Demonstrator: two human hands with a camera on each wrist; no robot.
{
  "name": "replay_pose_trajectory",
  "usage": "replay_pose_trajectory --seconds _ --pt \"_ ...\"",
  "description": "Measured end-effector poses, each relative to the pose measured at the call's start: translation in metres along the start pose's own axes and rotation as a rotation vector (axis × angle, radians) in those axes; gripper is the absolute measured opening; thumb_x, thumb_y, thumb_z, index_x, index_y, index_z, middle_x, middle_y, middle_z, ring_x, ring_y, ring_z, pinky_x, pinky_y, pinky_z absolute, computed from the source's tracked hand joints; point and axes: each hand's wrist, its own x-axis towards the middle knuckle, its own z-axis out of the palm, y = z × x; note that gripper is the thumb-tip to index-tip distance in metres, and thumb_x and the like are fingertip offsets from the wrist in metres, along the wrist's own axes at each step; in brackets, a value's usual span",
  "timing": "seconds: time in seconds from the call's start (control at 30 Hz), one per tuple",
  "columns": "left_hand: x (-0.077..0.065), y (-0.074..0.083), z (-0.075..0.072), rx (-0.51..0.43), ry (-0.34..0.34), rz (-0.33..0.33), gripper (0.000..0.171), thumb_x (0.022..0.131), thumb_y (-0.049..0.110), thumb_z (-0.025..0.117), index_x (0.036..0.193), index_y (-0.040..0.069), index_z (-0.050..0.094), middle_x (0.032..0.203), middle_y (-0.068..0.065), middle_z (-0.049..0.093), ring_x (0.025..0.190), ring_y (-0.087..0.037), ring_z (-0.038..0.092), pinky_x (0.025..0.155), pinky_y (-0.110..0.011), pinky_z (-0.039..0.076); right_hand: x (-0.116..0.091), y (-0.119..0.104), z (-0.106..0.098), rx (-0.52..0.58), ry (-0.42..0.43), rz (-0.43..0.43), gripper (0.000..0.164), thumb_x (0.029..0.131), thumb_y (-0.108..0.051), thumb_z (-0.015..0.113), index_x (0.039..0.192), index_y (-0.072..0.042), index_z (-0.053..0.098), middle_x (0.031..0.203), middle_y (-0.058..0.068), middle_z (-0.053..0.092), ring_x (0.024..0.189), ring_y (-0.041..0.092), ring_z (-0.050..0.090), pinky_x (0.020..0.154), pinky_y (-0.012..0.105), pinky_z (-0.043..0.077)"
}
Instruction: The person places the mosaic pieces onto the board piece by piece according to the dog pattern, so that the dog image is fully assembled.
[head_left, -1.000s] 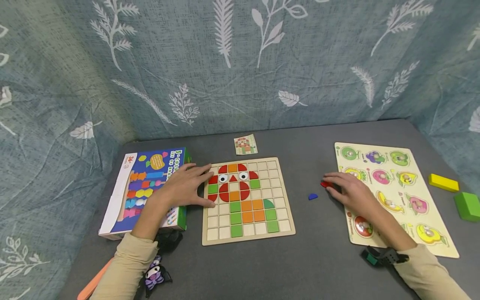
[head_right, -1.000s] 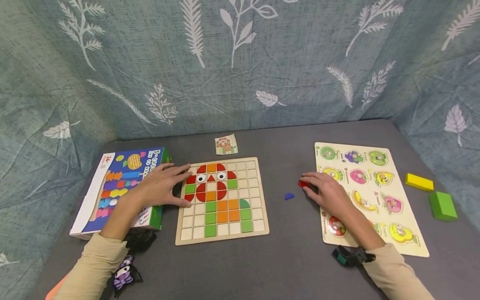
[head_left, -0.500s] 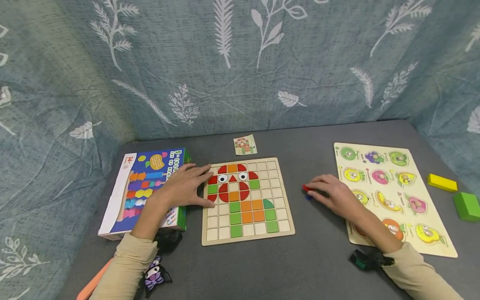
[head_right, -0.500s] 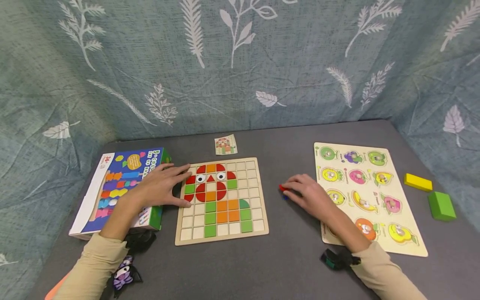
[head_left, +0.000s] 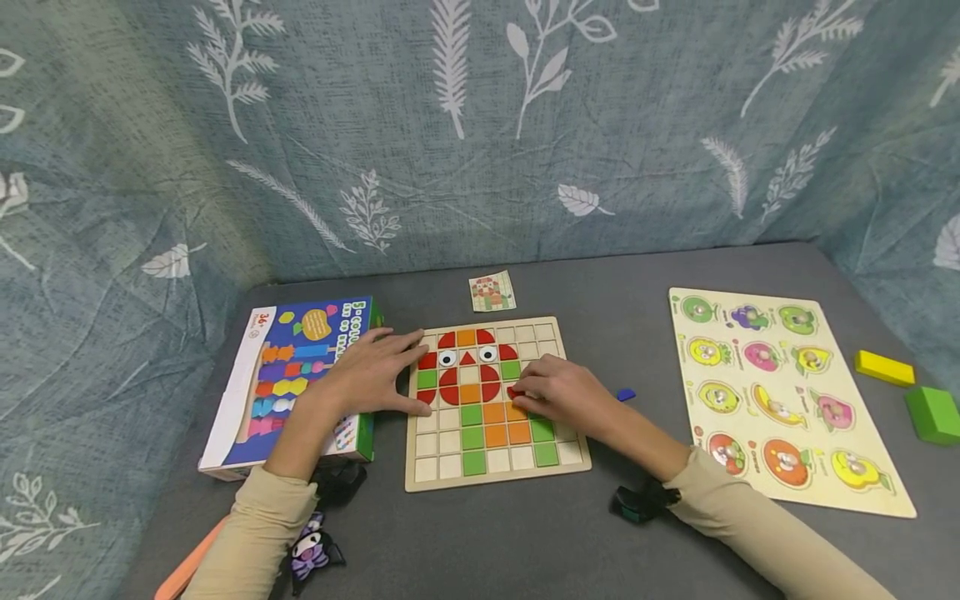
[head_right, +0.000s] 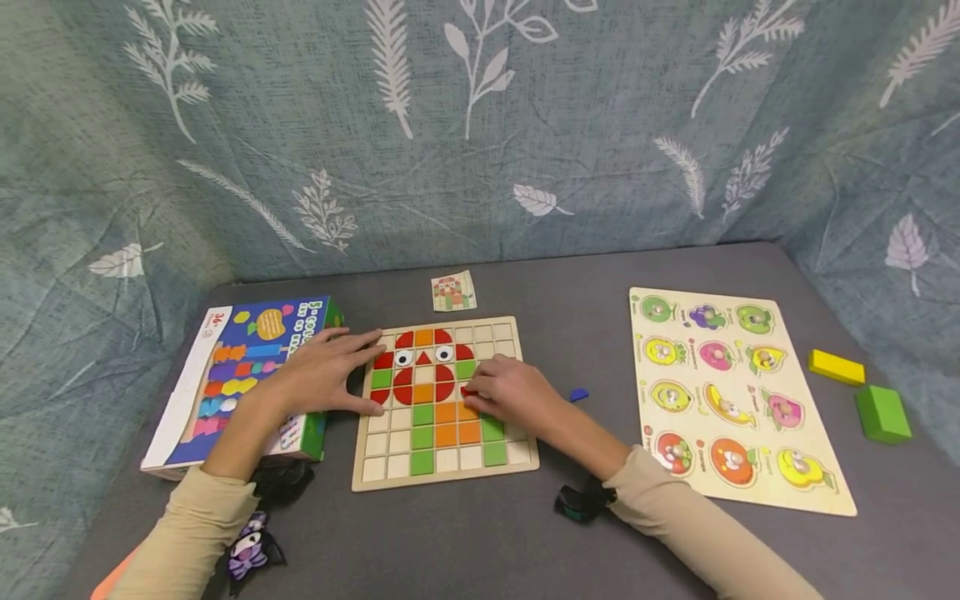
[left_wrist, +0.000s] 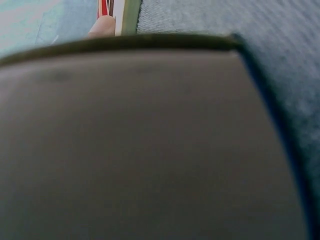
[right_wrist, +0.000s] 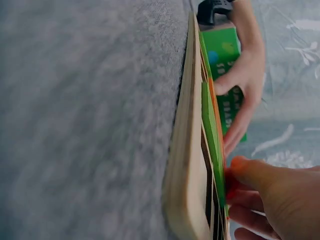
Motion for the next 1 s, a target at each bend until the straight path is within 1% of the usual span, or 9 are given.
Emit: replay_pose_trajectory --seconds 0.17,0.3,0.57,0.8,0.93,1.0 --pt "-0.001 0.000 -0.001 0.003 -0.001 -0.001 0.099 0.073 0.075 0.063 0.146 0.010 0.045 0.156 -0.013 0.037 0.139 -0.034 0.042 0.120 -0.053 0.024 0.006 -0.002 0.005 -0.030 -0.015 0.021 0.015 0.089 -0.026 0.071 0.096 -0.014 0.077 0.090 -0.003 0.069 0.081 0.011 0.059 0.067 0.021 0.054" --pt "-0.002 0.001 -0.001 -0.002 -0.007 -0.009 0.099 0.074 0.074 0.063 0.146 0.009 0.045 0.156 -0.013 0.036 0.140 -0.034 0.041 0.120 -0.053 0.023 0.009 -0.002 0.007 -0.014 -0.023 0.056 0.015 0.089 -0.025 0.071 0.096 -0.013 0.077 0.087 -0.002 0.065 0.076 0.010 0.056 0.061 0.019 0.050" --pt "-0.003 0.000 0.001 -0.002 -0.002 0.003 0.098 0.074 0.074 0.063 0.146 0.009 0.045 0.156 -0.013 0.037 0.139 -0.033 0.042 0.120 -0.053 0.024 0.011 -0.002 0.007 0.031 -0.042 0.091 0.010 0.087 -0.024 0.073 0.091 -0.015 0.075 0.088 -0.002 0.066 0.077 0.010 0.057 0.062 0.019 0.051" --pt "-0.001 0.001 0.000 -0.010 -0.010 -0.012 0.099 0.074 0.075 0.062 0.147 0.010 0.044 0.156 -0.012 0.036 0.141 -0.033 0.040 0.120 -0.053 0.023 0.013 0.001 0.001 0.018 -0.070 0.074 0.008 0.088 -0.023 0.072 0.089 -0.016 0.076 0.088 -0.003 0.066 0.078 0.011 0.057 0.061 0.019 0.050" --pt "0.000 0.001 -0.001 -0.008 -0.010 -0.010 0.099 0.074 0.075 0.062 0.147 0.010 0.044 0.156 -0.012 0.036 0.141 -0.033 0.040 0.120 -0.053 0.023 0.011 0.005 -0.001 -0.022 -0.080 0.043 0.010 0.089 -0.023 0.071 0.090 -0.016 0.077 0.088 -0.003 0.065 0.076 0.011 0.055 0.059 0.018 0.047" --pt "0.000 0.001 -0.001 -0.005 -0.008 -0.010 0.099 0.074 0.075 0.062 0.147 0.010 0.044 0.156 -0.012 0.036 0.141 -0.034 0.040 0.120 -0.053 0.023 0.007 0.007 -0.002 -0.051 -0.068 0.016 0.011 0.089 -0.023 0.071 0.093 -0.015 0.077 0.090 -0.003 0.066 0.076 0.012 0.055 0.059 0.019 0.048"
